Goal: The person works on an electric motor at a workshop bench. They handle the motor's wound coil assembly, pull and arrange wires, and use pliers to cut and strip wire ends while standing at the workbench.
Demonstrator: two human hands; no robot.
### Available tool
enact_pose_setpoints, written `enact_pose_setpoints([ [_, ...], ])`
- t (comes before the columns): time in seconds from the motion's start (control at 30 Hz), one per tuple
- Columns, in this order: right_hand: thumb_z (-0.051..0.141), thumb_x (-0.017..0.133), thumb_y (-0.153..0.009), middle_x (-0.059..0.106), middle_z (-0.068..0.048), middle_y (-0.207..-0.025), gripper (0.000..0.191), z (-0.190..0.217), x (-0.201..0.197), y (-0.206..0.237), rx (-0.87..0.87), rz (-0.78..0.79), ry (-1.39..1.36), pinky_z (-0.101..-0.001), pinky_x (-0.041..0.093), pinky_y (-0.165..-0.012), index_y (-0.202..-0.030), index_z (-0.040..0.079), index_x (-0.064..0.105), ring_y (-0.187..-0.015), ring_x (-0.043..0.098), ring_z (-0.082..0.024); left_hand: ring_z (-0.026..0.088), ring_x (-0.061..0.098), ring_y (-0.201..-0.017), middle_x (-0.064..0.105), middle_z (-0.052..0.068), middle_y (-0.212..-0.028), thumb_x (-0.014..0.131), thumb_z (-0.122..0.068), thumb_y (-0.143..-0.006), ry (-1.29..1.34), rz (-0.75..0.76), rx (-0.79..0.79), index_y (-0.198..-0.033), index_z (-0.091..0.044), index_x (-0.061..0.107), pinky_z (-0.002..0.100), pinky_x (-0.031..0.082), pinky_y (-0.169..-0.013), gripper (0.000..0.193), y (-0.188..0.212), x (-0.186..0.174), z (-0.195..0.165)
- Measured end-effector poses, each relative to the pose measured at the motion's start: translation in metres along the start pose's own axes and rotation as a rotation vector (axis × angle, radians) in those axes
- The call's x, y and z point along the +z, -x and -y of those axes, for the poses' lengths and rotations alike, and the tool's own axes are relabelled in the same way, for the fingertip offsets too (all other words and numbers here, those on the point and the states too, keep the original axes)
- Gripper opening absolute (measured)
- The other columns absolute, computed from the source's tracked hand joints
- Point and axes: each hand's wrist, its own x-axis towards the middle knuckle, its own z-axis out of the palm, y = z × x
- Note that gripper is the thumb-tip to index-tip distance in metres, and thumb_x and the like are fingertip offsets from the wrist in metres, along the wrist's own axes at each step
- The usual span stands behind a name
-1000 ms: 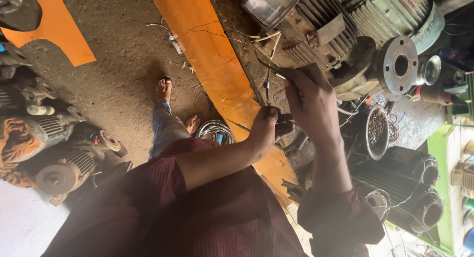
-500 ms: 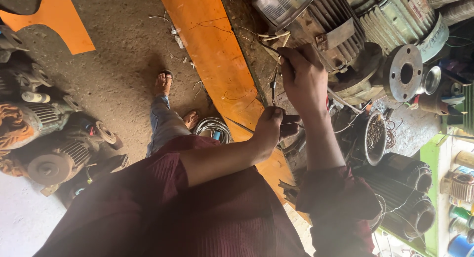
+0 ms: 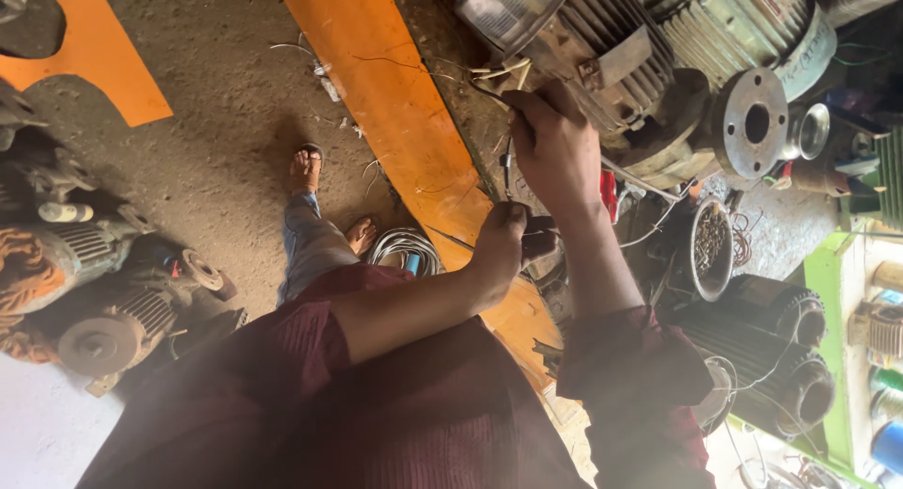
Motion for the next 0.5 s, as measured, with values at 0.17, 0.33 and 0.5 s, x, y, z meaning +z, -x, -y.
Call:
enact_pose_setpoints([
  [0.17,0.007,0.071,-0.097,0.066,-0.009,-0.106,0.018,-0.0016,0.0001,0.0028,0.033,-0.002,-0.017,-0.0409,0.058,-0.073,-0.113,0.012,0.077,-0.086,0.071,-0.030,0.025,0.069,-0.088,0.065,0.016,-0.107,0.034,-0.021,-0.110,0.040,-0.015,-0.023,-0.117,-0.005,0.045,0.040,0.061,-0.086,0.021,-0.0007,-0.0012,0.0032],
  [0.33,0.007,0.070,-0.095,0.065,-0.008,-0.104,0.020,-0.0052,0.0014,0.0033,0.026,-0.012,-0.032,-0.0404,0.058,-0.072,-0.113,0.012,0.077,-0.085,0.071,-0.029,0.024,0.069,-0.091,0.065,0.015,-0.108,0.034,-0.023,-0.111,0.018,-0.013,-0.005,-0.117,-0.005,0.046,0.040,0.061,-0.086,0.023,-0.0007,-0.0028,0.0045],
  [0.5,0.008,0.071,-0.098,0.066,-0.007,-0.104,0.017,-0.0071,0.0027,0.0020,0.039,-0.006,-0.030,-0.0389,0.059,-0.072,-0.113,0.012,0.077,-0.083,0.072,-0.027,0.024,0.069,-0.091,0.066,0.016,-0.109,0.034,-0.023,-0.110,0.013,-0.013,0.010,-0.116,-0.005,0.046,0.040,0.061,-0.086,0.022,0.0003,-0.0013,0.0033],
])
